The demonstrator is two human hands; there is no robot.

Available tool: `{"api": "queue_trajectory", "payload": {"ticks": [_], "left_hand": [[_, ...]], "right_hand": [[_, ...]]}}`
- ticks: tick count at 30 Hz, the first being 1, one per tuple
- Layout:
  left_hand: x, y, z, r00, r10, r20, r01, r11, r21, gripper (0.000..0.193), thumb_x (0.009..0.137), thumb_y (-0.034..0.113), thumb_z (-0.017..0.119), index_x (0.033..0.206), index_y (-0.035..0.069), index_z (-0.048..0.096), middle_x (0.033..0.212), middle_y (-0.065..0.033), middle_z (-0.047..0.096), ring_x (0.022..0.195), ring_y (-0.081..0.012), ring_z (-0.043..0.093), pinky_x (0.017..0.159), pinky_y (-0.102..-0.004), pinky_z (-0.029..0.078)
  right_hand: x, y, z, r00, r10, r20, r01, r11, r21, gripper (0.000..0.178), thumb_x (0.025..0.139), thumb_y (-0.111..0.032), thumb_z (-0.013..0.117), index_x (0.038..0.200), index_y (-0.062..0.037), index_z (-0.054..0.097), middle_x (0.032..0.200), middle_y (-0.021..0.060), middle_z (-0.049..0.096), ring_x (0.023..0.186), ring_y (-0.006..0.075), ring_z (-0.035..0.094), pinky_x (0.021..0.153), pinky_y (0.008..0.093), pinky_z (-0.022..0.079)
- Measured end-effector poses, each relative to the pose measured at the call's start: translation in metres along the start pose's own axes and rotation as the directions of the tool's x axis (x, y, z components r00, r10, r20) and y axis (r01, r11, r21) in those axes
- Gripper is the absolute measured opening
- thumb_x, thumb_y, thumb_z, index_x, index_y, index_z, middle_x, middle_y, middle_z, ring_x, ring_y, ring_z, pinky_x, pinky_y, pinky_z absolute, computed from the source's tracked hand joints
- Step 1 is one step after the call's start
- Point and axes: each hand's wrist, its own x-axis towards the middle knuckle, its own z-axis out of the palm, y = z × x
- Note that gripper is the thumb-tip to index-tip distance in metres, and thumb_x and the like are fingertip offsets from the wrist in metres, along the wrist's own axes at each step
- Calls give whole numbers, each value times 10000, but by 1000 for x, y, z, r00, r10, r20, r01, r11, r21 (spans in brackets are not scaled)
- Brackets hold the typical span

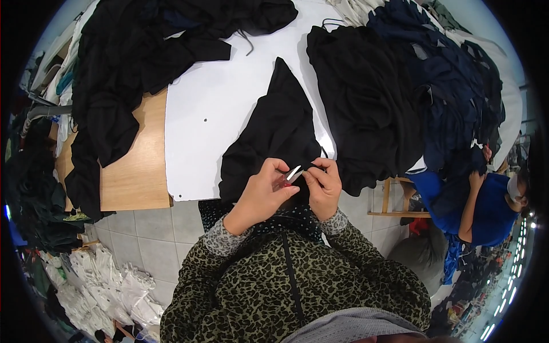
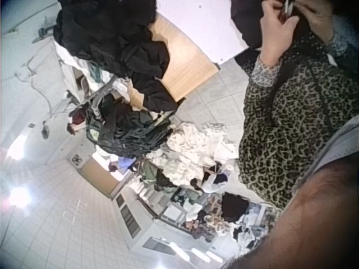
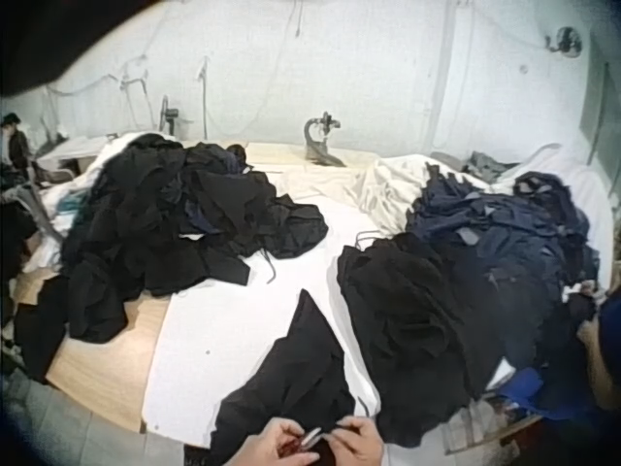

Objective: The recorder is using thread nippers to inspect and trim excess threads from black fabric garments on a workbench.

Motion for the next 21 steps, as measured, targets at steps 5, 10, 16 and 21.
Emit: {"api": "queue_trajectory", "payload": {"ticks": [5, 10, 16, 21], "left_hand": [[1, -4, 7, 993, 92, -77, -81, 987, 141, 378, 812, 69, 700, 1051, 6, 413, 773, -32, 583, 661, -50, 487, 579, -210, 407], [1, -3, 7, 997, 66, -39, -59, 986, 157, 389, 813, 103, 696, 1064, 9, 413, 799, -72, 588, 687, -112, 542, 618, -245, 441], [3, -4, 6, 998, 64, -20, -61, 989, 133, 385, 811, 101, 697, 1059, 9, 417, 794, -75, 586, 688, -116, 539, 621, -248, 438], [4, -2, 6, 1000, 27, -1, -26, 991, 134, 397, 808, 131, 694, 1070, 12, 421, 822, -114, 601, 719, -176, 599, 663, -285, 471]], "right_hand": [[-2, -1, 3, 1000, -14, -16, 15, 999, 35, 103, 775, 26, 672, 871, 49, 643, 975, 95, 546, 825, 190, 544, 674, 258, 431], [-3, 1, 3, 999, -31, -14, 31, 999, 32, 98, 780, 30, 663, 874, 51, 642, 980, 96, 544, 835, 191, 545, 686, 257, 434], [-4, 1, 3, 1000, -23, -3, 23, 998, 58, 97, 784, 37, 656, 879, 52, 642, 982, 98, 543, 837, 193, 546, 686, 257, 436], [-5, 1, 2, 1000, -24, 0, 24, 999, 46, 102, 786, 40, 655, 886, 53, 643, 984, 101, 541, 833, 192, 547, 684, 256, 440]]}}
